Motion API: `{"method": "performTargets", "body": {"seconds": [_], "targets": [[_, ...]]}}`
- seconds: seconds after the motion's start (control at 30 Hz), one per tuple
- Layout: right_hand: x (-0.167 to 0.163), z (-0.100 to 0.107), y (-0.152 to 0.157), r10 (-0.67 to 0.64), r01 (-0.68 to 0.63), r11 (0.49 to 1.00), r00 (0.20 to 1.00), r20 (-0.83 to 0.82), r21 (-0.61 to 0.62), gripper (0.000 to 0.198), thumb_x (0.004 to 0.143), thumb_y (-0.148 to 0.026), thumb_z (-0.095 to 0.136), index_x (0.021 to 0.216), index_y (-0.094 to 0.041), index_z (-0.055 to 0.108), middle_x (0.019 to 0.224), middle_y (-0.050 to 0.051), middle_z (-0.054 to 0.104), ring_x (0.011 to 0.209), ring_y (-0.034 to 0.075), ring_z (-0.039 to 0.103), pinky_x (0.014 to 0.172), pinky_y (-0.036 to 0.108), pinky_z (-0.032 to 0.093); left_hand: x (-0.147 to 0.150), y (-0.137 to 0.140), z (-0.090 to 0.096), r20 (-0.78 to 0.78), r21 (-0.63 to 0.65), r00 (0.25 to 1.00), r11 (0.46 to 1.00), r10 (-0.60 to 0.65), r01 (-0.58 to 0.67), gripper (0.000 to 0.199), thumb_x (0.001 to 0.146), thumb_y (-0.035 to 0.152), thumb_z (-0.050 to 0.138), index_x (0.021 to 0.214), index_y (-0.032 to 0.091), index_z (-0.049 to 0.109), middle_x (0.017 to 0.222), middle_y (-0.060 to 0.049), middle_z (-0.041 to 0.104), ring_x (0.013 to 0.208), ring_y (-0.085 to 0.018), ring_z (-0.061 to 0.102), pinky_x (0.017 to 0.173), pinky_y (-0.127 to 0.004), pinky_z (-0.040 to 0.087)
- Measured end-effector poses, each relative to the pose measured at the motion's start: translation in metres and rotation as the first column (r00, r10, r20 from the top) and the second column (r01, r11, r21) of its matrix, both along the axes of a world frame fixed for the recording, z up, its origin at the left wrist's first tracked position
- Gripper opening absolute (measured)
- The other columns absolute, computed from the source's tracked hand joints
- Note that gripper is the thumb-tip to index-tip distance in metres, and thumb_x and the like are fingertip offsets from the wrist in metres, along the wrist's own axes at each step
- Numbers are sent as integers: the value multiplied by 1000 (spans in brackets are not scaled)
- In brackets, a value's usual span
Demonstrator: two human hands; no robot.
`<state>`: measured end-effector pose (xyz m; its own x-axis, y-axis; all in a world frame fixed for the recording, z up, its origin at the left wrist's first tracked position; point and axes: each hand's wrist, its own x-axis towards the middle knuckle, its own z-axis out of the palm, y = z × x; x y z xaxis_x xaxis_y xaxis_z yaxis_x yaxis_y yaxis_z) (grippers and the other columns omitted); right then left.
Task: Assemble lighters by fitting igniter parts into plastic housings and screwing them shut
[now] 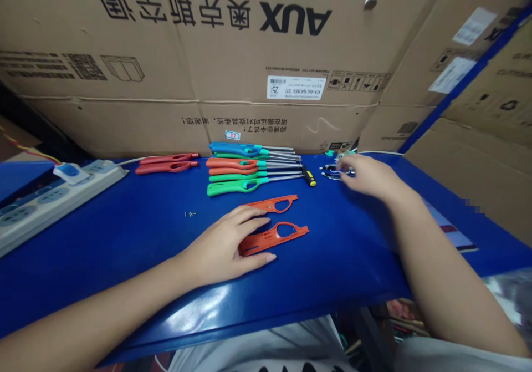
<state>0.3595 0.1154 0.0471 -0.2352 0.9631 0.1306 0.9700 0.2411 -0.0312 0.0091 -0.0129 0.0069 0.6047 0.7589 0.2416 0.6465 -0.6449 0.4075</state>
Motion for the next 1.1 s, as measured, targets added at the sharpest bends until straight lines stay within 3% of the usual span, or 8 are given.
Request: {"method": "performTargets", "body": {"seconds": [0.07,0.17,0.27,0.4,0.6,0.73,0.9,1.1], "targets": [[26,-3,12,-120,121,992,993,18,-32,29,78,-14,66,107,-18,68,108,14,63,77,23,60,64,31,38,0,-1,-2,-29,-9,999,999,-33,33,49,95,48,62,134,19,62,144,-13,58,135,-31,52,112,-48,48],[47,-13,24,-156,155,985,988,-5,-76,18,78,-14,69,95,-15,72,95,12,59,66,19,55,65,32,42,-2,1,-4,-12,17,999,999,-51,52,34,102,32,51,131,21,64,143,-11,58,134,-26,53,112,-45,47],[51,-20,31,-122,118,991,990,-65,-58,6,81,-18,67,86,-17,69,94,11,58,71,20,57,69,32,45,-5,6,-4,15,40,998,998,-54,53,30,103,30,51,128,22,64,136,-10,60,128,-24,55,110,-41,48],[47,-18,34,-37,43,999,982,-186,27,3,86,-20,59,88,-19,61,97,10,63,88,24,61,80,35,47,-12,11,2,-4,-2,998,998,-64,63,27,102,30,51,123,21,65,130,-9,60,123,-23,57,107,-37,49],[18,-15,23,139,-122,990,913,-384,67,15,94,-36,51,95,-22,54,86,5,63,75,20,60,71,32,48,-27,16,17,-82,-116,996,993,-42,32,26,96,28,55,120,21,62,125,-9,57,115,-23,59,101,-35,51],[-18,-15,4,338,-347,933,738,-584,101,22,97,-44,51,98,-22,55,87,4,61,75,18,57,70,31,46,-34,19,25,-109,-186,992,982,-56,35,28,92,28,59,119,21,62,123,-8,56,112,-23,60,100,-36,50],[-60,-14,-28,401,-524,851,634,-661,14,24,99,-45,51,101,-22,56,85,2,60,72,15,54,66,27,44,-41,23,30,-119,-230,990,972,-72,43,28,93,37,61,116,24,65,119,-7,57,105,-23,62,95,-36,51],[-80,-17,-46,489,-628,778,611,-623,-5,23,102,-40,49,103,-21,60,88,2,64,75,14,57,68,26,44,-47,27,31,-145,-245,988,970,-51,14,36,92,49,64,116,23,65,118,-8,59,104,-25,62,93,-38,52]]}}
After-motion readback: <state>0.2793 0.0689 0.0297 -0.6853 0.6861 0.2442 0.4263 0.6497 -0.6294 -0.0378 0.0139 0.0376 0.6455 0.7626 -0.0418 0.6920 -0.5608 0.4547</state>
